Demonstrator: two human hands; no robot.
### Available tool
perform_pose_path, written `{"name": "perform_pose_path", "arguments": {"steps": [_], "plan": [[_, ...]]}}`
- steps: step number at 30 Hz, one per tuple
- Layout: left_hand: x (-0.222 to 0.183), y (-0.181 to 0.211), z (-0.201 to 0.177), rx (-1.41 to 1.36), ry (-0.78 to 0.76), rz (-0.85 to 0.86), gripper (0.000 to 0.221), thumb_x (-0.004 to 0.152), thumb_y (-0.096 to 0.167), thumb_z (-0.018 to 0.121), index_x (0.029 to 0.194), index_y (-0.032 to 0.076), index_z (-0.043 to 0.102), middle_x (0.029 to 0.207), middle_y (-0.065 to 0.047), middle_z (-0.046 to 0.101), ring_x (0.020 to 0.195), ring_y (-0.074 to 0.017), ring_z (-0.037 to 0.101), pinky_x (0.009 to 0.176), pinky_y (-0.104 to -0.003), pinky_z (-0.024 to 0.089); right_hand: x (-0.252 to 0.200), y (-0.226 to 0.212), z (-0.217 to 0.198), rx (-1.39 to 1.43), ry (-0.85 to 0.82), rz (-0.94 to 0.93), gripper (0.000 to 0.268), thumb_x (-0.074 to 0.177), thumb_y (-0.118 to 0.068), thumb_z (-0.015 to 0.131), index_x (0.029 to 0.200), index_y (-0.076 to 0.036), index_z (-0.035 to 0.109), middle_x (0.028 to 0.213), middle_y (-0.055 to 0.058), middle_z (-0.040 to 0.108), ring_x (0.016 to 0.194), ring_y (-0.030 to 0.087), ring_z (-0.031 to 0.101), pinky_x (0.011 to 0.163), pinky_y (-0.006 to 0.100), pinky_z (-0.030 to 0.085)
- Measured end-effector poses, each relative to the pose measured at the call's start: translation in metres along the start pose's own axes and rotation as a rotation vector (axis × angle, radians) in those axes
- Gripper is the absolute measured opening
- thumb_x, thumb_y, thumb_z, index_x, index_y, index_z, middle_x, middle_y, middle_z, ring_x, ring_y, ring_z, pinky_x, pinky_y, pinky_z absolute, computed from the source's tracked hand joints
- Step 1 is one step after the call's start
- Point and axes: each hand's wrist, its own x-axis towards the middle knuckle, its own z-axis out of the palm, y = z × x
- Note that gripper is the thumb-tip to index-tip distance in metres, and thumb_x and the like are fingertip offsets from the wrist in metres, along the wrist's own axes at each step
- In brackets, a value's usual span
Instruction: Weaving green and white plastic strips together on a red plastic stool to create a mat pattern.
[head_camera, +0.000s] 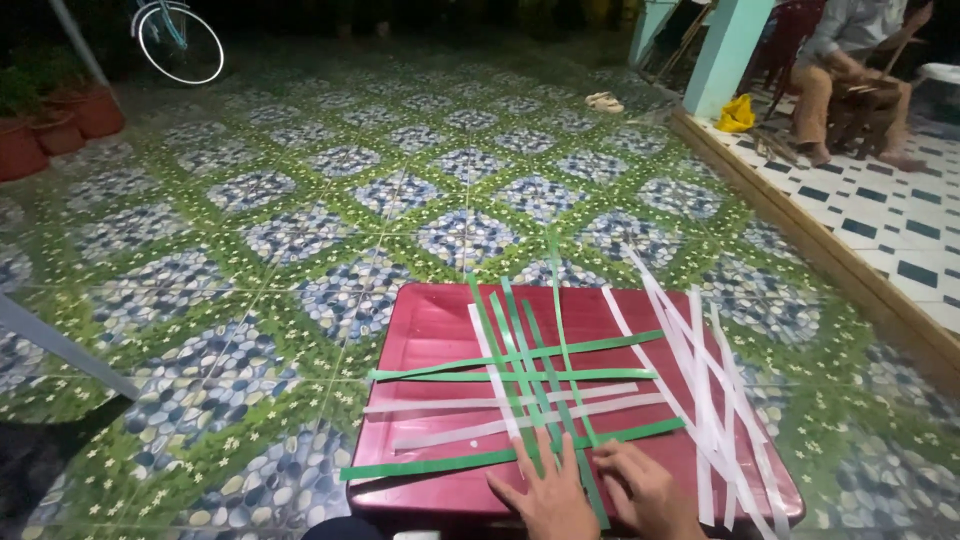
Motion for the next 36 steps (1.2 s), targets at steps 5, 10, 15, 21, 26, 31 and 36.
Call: {"name": "perform_pose_path", "arguments": {"steps": [5, 10, 15, 21, 26, 31, 36], "plan": [[0.05, -0.002, -0.069, -0.034, -0.781, -0.03, 0.05, 0.082, 0.022, 0.037, 0.13, 0.03, 0.028, 0.142, -0.005, 0.012, 0.13, -0.0374, 0.001, 0.086, -0.086, 0.007, -0.021, -0.017, -0.002, 0.097, -0.013, 0.153, 0.007, 0.074, -0.005, 0.056, 0.077, -0.005, 0.062, 0.092, 0.007, 0.065, 0.093, 0.017, 0.065, 0.078, 0.023, 0.05], [0.072, 0.005, -0.092, 0.006, -1.331, -0.104, 0.059, 0.093, 0.017, 0.034, 0.14, 0.033, 0.001, 0.148, 0.001, -0.014, 0.135, -0.0305, -0.018, 0.096, -0.077, -0.003, -0.04, -0.027, -0.013, 0.019, -0.052, 0.373, 0.009, 0.071, -0.013, 0.059, 0.074, -0.014, 0.067, 0.1, -0.004, 0.069, 0.105, 0.009, 0.062, 0.09, 0.022, 0.046], [0.106, 0.006, -0.135, 0.001, -1.37, -0.082, 0.064, 0.093, 0.015, 0.038, 0.141, 0.03, -0.001, 0.148, -0.001, -0.016, 0.134, -0.0314, -0.021, 0.097, -0.076, -0.002, -0.03, -0.066, -0.02, 0.072, 0.09, 0.66, 0.016, 0.072, -0.002, 0.056, 0.058, -0.007, 0.063, 0.087, -0.008, 0.074, 0.065, -0.001, 0.064, 0.064, 0.011, 0.047], [0.096, 0.006, -0.123, -0.006, -1.315, -0.102, 0.065, 0.091, 0.014, 0.04, 0.14, 0.033, 0.002, 0.148, 0.001, -0.014, 0.135, -0.029, -0.018, 0.096, -0.077, -0.002, -0.041, -0.034, -0.019, 0.067, -0.032, 0.391, 0.015, 0.073, -0.027, 0.063, 0.068, -0.016, 0.071, 0.084, -0.006, 0.07, 0.081, 0.002, 0.068, 0.075, 0.014, 0.051], [0.096, 0.005, -0.121, -0.031, -1.315, -0.105, 0.062, 0.091, 0.012, 0.034, 0.14, 0.033, 0.003, 0.148, 0.0, -0.014, 0.135, -0.0297, -0.017, 0.095, -0.077, -0.002, -0.004, -0.024, -0.031, -0.003, -0.038, 0.362, 0.02, 0.066, -0.033, 0.069, 0.082, -0.021, 0.067, 0.076, -0.006, 0.07, 0.064, 0.005, 0.067, 0.057, 0.017, 0.057], [0.08, 0.006, -0.101, -0.032, -1.149, -0.093, 0.06, 0.089, 0.015, 0.04, 0.138, 0.033, 0.012, 0.147, -0.001, -0.004, 0.134, -0.0312, -0.011, 0.092, -0.081, 0.001, 0.039, -0.005, -0.016, -0.007, -0.032, 0.535, 0.019, 0.073, -0.026, 0.062, 0.088, -0.015, 0.066, 0.074, -0.003, 0.069, 0.057, 0.01, 0.064, 0.057, 0.023, 0.052], [0.086, 0.007, -0.11, -0.023, -1.22, -0.117, 0.059, 0.09, 0.01, 0.034, 0.138, 0.033, 0.01, 0.147, 0.002, -0.006, 0.134, -0.0289, -0.014, 0.094, -0.08, -0.001, 0.083, 0.001, 0.012, -0.045, -0.298, 0.819, 0.032, 0.081, -0.021, 0.053, 0.109, -0.008, 0.059, 0.104, 0.009, 0.063, 0.094, 0.023, 0.061, 0.083, 0.033, 0.048]]}}
